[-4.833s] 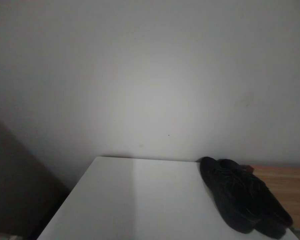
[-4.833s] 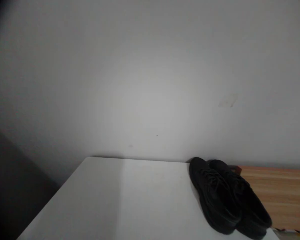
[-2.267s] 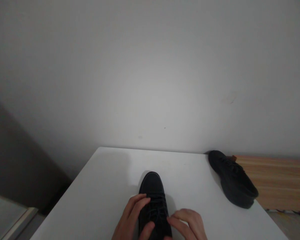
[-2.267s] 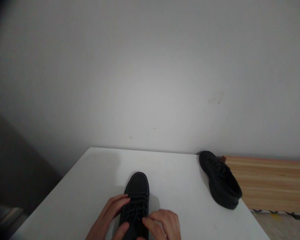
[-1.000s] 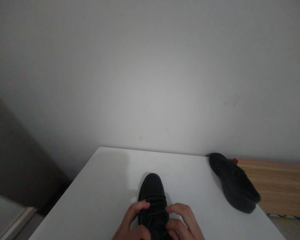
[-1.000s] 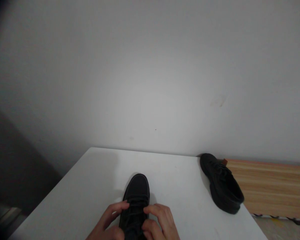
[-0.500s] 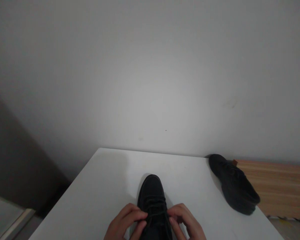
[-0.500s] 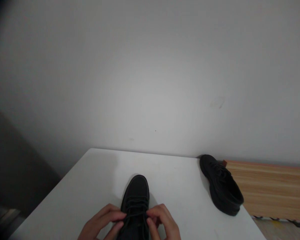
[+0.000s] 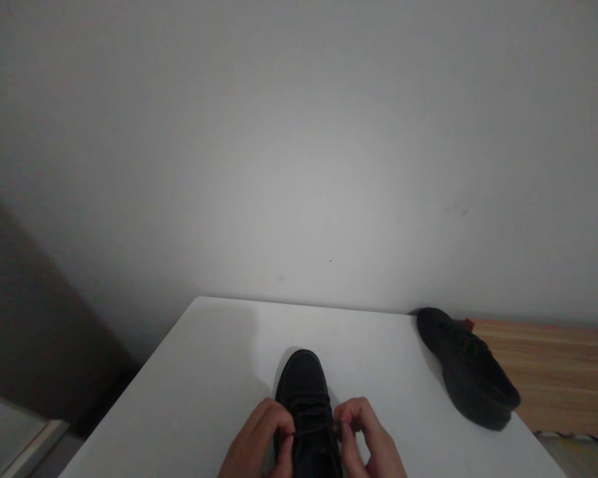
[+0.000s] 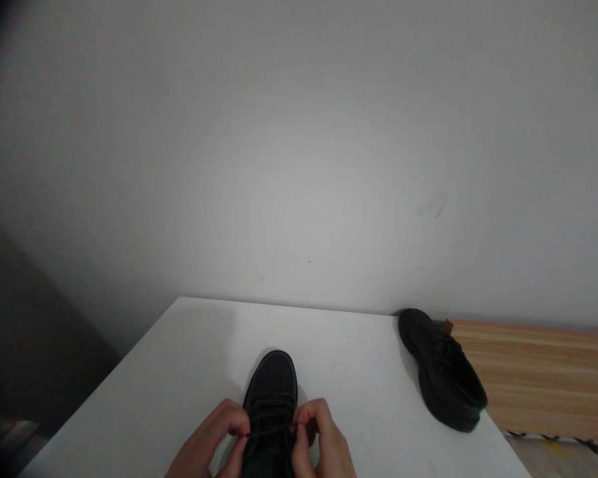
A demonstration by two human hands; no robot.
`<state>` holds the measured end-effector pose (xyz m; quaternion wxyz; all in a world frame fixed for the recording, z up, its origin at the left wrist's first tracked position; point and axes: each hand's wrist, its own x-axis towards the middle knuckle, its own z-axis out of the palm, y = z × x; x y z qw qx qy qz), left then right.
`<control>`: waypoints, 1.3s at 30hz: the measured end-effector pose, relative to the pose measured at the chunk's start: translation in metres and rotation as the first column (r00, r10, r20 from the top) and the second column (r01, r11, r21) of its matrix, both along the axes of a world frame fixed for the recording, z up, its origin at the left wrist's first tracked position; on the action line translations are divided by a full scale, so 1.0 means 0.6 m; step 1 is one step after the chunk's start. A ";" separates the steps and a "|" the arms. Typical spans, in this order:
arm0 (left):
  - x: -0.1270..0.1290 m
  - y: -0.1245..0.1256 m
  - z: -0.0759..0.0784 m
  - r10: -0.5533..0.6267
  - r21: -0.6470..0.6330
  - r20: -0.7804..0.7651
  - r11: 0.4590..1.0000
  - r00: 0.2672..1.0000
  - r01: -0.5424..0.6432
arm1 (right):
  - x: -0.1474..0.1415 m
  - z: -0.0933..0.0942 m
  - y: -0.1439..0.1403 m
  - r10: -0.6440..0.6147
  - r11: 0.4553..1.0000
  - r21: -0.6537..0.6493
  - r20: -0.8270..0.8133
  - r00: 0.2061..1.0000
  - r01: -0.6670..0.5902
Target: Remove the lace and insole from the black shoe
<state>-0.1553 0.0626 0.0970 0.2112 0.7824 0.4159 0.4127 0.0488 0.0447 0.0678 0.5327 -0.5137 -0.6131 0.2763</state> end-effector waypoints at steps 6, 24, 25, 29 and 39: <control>0.002 0.007 0.000 0.011 0.016 -0.014 1.000 1.000 -0.011 | 0.014 -0.002 0.012 0.062 0.995 -0.080 -0.032 0.998 -0.065; -0.014 0.009 0.012 -0.126 -0.259 0.098 0.954 0.987 0.148 | 0.007 0.060 0.011 -0.002 0.941 -0.279 -0.573 0.820 -0.192; -0.014 0.009 0.013 -0.125 -0.298 0.133 0.941 0.983 0.160 | 0.007 0.058 0.012 0.006 0.938 -0.278 -0.583 0.813 -0.206; -0.005 0.006 0.016 -0.086 -0.404 0.303 0.891 0.949 0.210 | 0.004 0.051 0.016 0.040 0.922 -0.277 -0.630 0.776 -0.272; 0.019 0.010 0.024 0.053 -0.476 0.468 0.856 0.882 0.201 | 0.008 0.052 0.013 -0.077 0.929 -0.333 -0.601 0.796 -0.162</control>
